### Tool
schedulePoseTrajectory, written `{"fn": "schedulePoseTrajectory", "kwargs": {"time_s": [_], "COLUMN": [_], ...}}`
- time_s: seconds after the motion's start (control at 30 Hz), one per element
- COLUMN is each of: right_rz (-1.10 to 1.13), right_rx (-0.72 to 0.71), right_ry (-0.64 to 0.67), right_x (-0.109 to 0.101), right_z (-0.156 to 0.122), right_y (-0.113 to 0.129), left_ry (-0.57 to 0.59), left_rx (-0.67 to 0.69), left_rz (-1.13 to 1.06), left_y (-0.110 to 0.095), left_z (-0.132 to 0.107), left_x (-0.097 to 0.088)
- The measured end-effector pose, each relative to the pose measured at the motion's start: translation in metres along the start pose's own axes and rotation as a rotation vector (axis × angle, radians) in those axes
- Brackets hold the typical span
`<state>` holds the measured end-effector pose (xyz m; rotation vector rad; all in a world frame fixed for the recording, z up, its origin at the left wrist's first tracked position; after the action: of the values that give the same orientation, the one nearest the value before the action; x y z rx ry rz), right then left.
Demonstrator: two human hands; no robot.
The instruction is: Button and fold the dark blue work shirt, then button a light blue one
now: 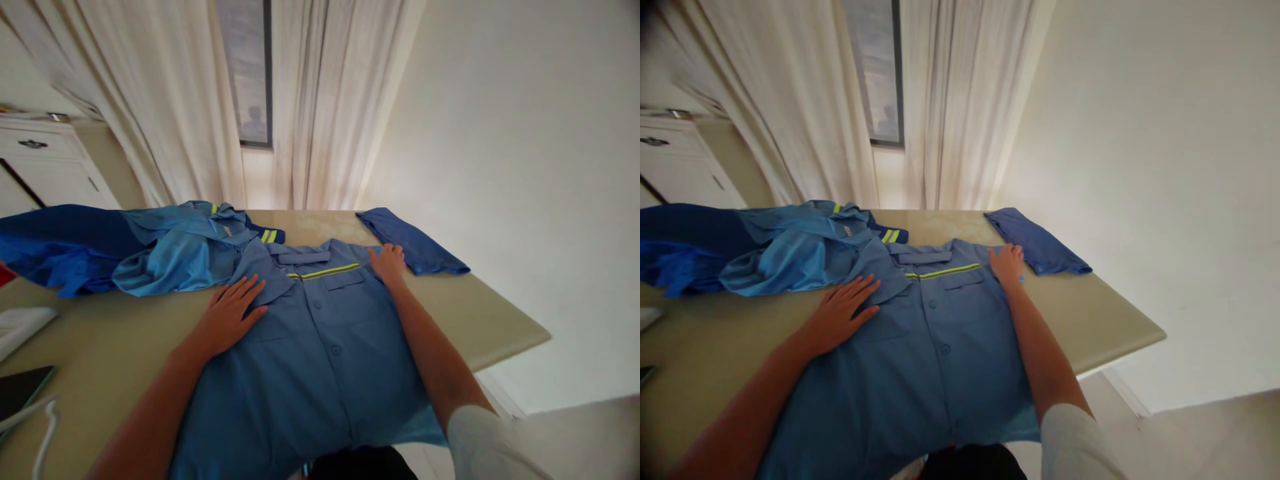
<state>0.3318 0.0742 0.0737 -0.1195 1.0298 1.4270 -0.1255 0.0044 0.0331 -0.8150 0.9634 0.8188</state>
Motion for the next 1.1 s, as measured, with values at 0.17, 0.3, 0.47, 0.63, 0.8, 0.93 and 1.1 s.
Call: {"fn": "schedulePoseTrajectory", "kwargs": {"time_s": [0.17,0.3,0.47,0.63,0.8,0.93,1.1], "right_rz": [0.121,0.124,0.161,0.349,0.455,0.498,0.502], "right_rx": [0.115,0.081,0.041,-0.439,-0.615,-0.518,-0.613], "right_ry": [-0.091,0.072,0.115,0.128,0.337,0.57,0.724], "right_x": [-0.009,0.014,0.002,-0.038,-0.035,-0.007,0.006], "right_z": [-0.007,-0.007,0.003,-0.021,-0.058,-0.066,-0.075], "right_y": [-0.092,-0.092,-0.069,0.02,0.062,0.049,0.045], "left_ry": [0.099,0.048,0.021,0.054,-0.051,-0.084,-0.155], "left_rx": [-0.033,-0.048,-0.064,-0.072,-0.1,-0.102,-0.293], "left_rz": [0.014,0.088,0.135,0.158,0.156,-0.206,-0.432], "left_y": [0.008,0.013,0.016,0.019,-0.021,-0.093,-0.139], "left_z": [-0.002,-0.001,-0.001,-0.003,0.016,0.064,0.125], "left_x": [0.027,0.023,0.022,0.023,0.01,0.024,0.061]}}
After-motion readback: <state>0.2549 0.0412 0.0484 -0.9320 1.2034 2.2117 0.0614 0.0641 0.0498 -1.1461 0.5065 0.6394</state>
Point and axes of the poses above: each hand's wrist, its own z-axis towards the middle knuckle, its own x-axis out of the palm, y = z × x, the point moved 8 cm from there along z, towards the middle knuckle, and after that the axes turned 8 degrees about -y, right-handed, at the moved point
